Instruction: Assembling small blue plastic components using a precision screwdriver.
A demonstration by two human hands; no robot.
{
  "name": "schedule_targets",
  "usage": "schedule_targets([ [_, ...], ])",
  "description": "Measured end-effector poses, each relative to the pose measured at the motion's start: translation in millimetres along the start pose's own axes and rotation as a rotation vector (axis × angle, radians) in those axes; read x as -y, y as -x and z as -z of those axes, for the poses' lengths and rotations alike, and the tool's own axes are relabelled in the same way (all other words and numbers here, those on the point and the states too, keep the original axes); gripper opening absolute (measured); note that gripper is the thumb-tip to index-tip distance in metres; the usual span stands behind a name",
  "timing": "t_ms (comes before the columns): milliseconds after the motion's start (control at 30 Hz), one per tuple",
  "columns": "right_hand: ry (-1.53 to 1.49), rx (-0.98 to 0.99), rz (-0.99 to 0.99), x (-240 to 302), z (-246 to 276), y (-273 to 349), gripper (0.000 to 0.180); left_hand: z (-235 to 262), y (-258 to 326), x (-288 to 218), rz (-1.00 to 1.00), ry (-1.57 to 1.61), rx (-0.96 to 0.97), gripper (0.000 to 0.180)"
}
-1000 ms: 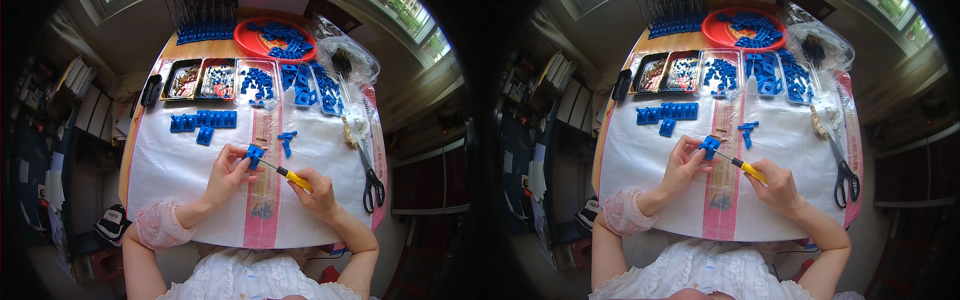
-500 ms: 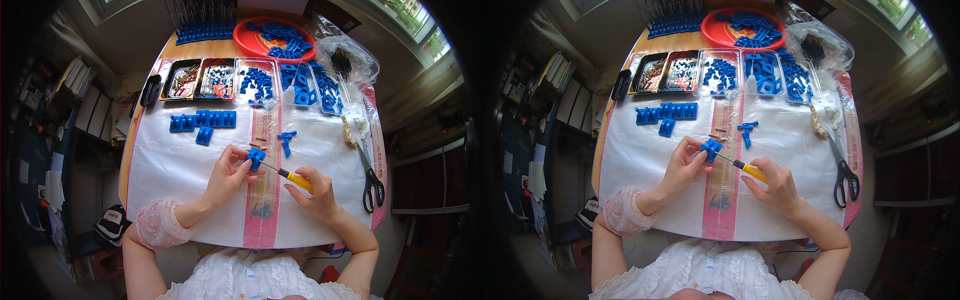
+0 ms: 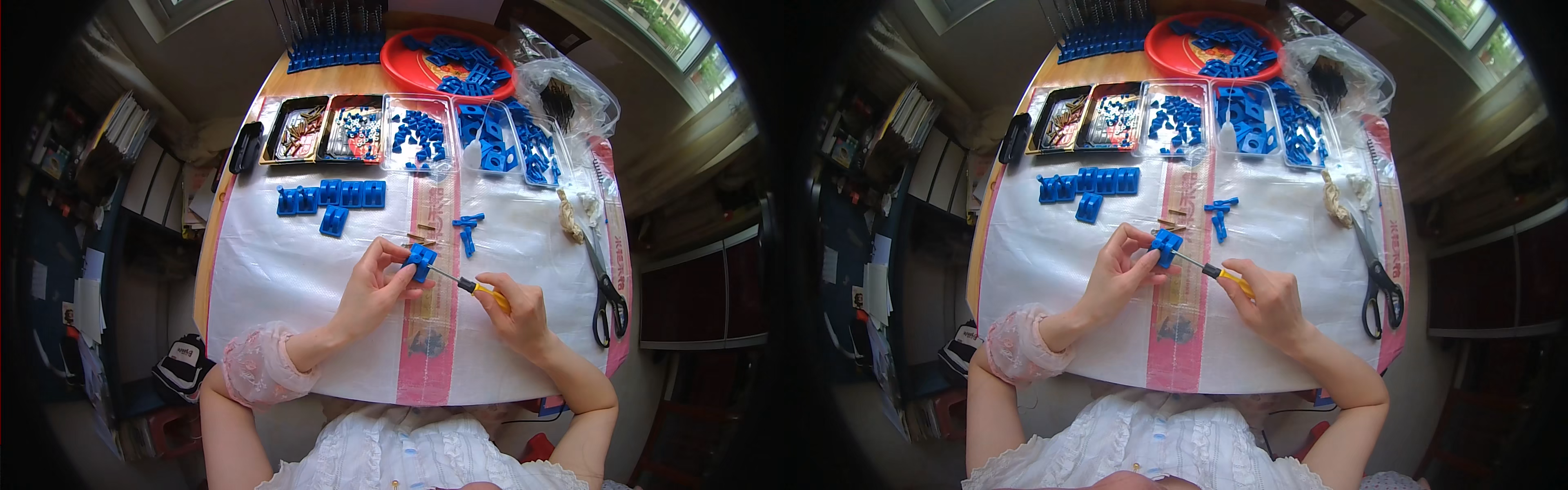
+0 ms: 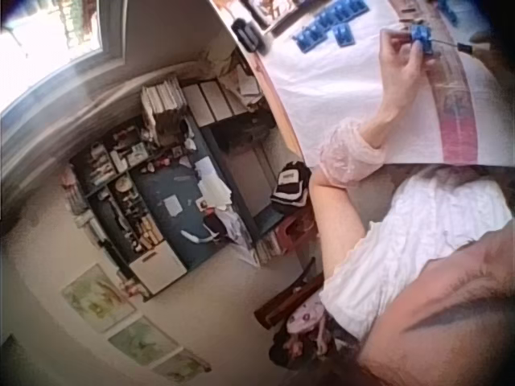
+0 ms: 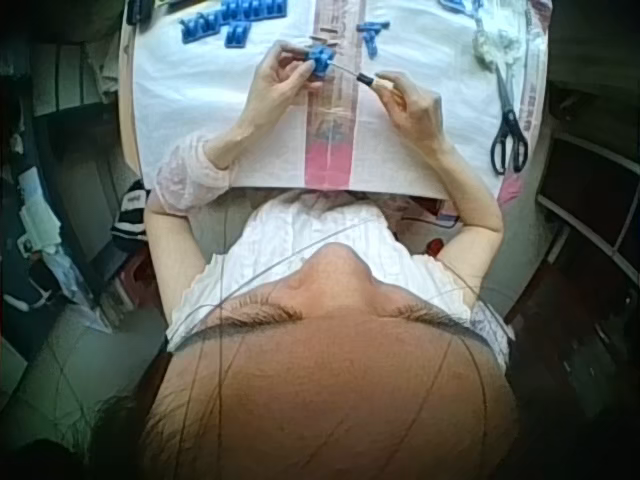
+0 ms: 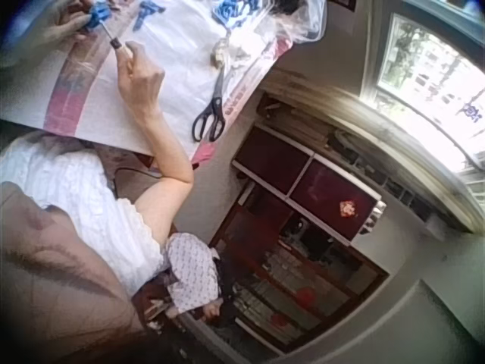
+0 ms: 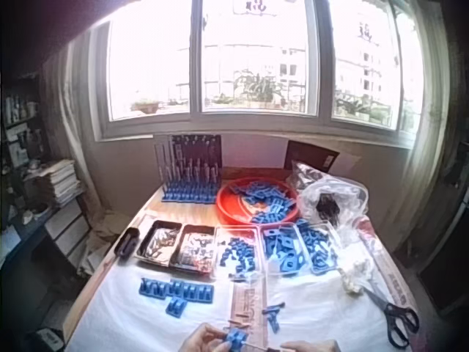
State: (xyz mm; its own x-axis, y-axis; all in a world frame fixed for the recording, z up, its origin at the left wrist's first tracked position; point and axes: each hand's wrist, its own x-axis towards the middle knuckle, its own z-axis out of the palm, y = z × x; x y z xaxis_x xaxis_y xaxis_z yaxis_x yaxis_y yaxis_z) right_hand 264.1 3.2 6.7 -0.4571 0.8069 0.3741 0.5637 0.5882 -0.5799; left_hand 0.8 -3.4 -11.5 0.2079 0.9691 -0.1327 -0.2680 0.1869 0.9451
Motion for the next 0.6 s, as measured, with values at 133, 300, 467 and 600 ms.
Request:
schedule_targets([
  [133,-0.091,-0.050,0.031,4.9,-2.6,-2.7,0.028,0.6,-0.4,1.3,-0.003,0.012,0.003,0.018],
  [300,-0.056,-0.043,0.048,-1.8,-5.9,0.9,0.028,1.5,-0.8,1.5,-0.009,0.021,-0.001,0.017],
  [467,0.060,-0.015,0.044,2.5,-1.6,-1.6,0.022,3.2,-1.4,3.1,0.002,0.007,-0.002,0.017],
  [600,0.082,0.007,0.034,-0.6,-5.2,0.3,0.022,2.9,-1.7,3.1,0.008,0.021,0.000,0.017],
])
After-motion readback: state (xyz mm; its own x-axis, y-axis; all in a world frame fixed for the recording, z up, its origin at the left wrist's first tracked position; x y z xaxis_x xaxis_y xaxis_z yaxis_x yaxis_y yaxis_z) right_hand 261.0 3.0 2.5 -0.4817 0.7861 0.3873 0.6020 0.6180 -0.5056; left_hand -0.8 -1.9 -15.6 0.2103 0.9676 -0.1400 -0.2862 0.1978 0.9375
